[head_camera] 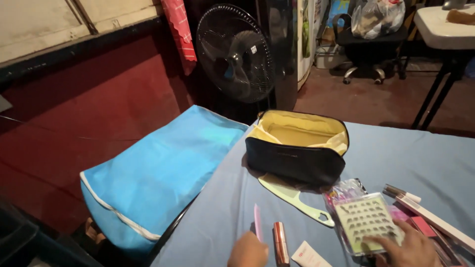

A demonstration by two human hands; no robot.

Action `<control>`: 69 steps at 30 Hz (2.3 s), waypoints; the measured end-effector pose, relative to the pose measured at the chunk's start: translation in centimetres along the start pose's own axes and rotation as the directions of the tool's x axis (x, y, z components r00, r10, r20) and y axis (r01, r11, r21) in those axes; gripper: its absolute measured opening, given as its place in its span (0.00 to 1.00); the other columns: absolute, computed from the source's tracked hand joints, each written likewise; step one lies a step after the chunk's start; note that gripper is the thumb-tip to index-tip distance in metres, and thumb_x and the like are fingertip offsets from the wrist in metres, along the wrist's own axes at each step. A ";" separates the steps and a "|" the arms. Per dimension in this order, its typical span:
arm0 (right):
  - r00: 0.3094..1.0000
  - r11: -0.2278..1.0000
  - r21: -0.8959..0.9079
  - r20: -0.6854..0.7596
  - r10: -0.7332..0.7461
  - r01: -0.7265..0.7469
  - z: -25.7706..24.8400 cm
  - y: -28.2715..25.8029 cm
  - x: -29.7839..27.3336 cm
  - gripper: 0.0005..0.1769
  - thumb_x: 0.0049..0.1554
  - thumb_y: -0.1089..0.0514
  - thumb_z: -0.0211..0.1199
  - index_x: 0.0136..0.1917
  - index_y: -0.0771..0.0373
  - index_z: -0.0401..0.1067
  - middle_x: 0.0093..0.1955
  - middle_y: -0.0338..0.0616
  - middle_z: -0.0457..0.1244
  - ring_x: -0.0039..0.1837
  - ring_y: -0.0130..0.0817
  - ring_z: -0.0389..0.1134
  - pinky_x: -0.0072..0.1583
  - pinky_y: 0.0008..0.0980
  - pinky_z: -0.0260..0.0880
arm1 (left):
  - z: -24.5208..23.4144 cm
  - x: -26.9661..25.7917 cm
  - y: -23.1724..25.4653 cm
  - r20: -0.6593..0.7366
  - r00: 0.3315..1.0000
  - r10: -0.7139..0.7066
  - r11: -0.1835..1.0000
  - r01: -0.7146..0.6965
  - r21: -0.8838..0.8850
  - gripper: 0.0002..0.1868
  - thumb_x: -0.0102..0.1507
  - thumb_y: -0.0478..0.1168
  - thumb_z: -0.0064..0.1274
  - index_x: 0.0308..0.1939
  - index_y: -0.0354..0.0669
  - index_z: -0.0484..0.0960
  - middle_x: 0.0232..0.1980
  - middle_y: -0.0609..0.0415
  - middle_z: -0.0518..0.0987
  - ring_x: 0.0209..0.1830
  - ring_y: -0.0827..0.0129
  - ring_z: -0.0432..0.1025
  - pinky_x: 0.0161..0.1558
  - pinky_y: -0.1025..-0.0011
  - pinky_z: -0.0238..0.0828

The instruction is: The person organizes small personal items on a bed. They place hair accessories, cotton pads, combs, and makeup into a white plastic tray and a black toiletry bag, then move the tray to a nearby shelf.

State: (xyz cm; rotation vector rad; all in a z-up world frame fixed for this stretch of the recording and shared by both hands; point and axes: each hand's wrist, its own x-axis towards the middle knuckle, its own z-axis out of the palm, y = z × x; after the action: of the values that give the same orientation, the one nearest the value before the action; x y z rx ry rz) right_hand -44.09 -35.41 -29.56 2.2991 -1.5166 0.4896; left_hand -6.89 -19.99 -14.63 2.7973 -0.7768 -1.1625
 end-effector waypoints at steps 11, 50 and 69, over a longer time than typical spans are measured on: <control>0.977 0.802 0.562 -0.062 -0.202 0.201 -8.0 -16.2 7.7 0.16 0.59 0.49 0.63 0.57 0.57 0.78 0.55 0.43 0.70 0.53 0.48 0.72 0.54 0.50 0.72 | -4.2 -5.3 0.0 -0.259 0.958 0.120 0.682 -0.270 -0.680 0.13 0.69 0.48 0.53 0.49 0.48 0.86 0.36 0.59 0.93 0.30 0.70 0.83 0.27 0.70 0.82; 0.869 0.131 0.889 0.457 -0.192 -0.439 -8.4 -24.2 3.5 0.33 0.56 0.50 0.73 0.75 0.44 0.79 0.59 0.35 0.72 0.52 0.21 0.71 0.67 0.22 0.66 | -4.5 -6.9 -0.5 -0.204 0.957 0.208 -0.312 -0.133 -0.941 0.24 0.69 0.27 0.53 0.69 0.48 0.76 0.57 0.30 0.87 0.42 0.47 0.86 0.36 0.53 0.83; 0.884 -0.363 0.810 0.378 -0.275 -0.460 -23.6 -33.1 9.3 0.18 0.57 0.65 0.70 0.61 0.73 0.81 0.50 0.52 0.73 0.44 0.37 0.68 0.41 0.35 0.63 | -7.1 -5.5 -11.0 -0.477 0.799 0.366 -0.182 -0.442 -0.879 0.13 0.67 0.36 0.60 0.56 0.39 0.81 0.47 0.42 0.87 0.35 0.59 0.84 0.31 0.64 0.82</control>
State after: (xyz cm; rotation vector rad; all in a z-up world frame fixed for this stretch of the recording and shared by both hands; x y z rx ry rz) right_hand -12.38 -19.75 -7.55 3.6996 -1.6501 2.4289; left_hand -0.65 -9.12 -7.99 1.0867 -0.3940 -0.8398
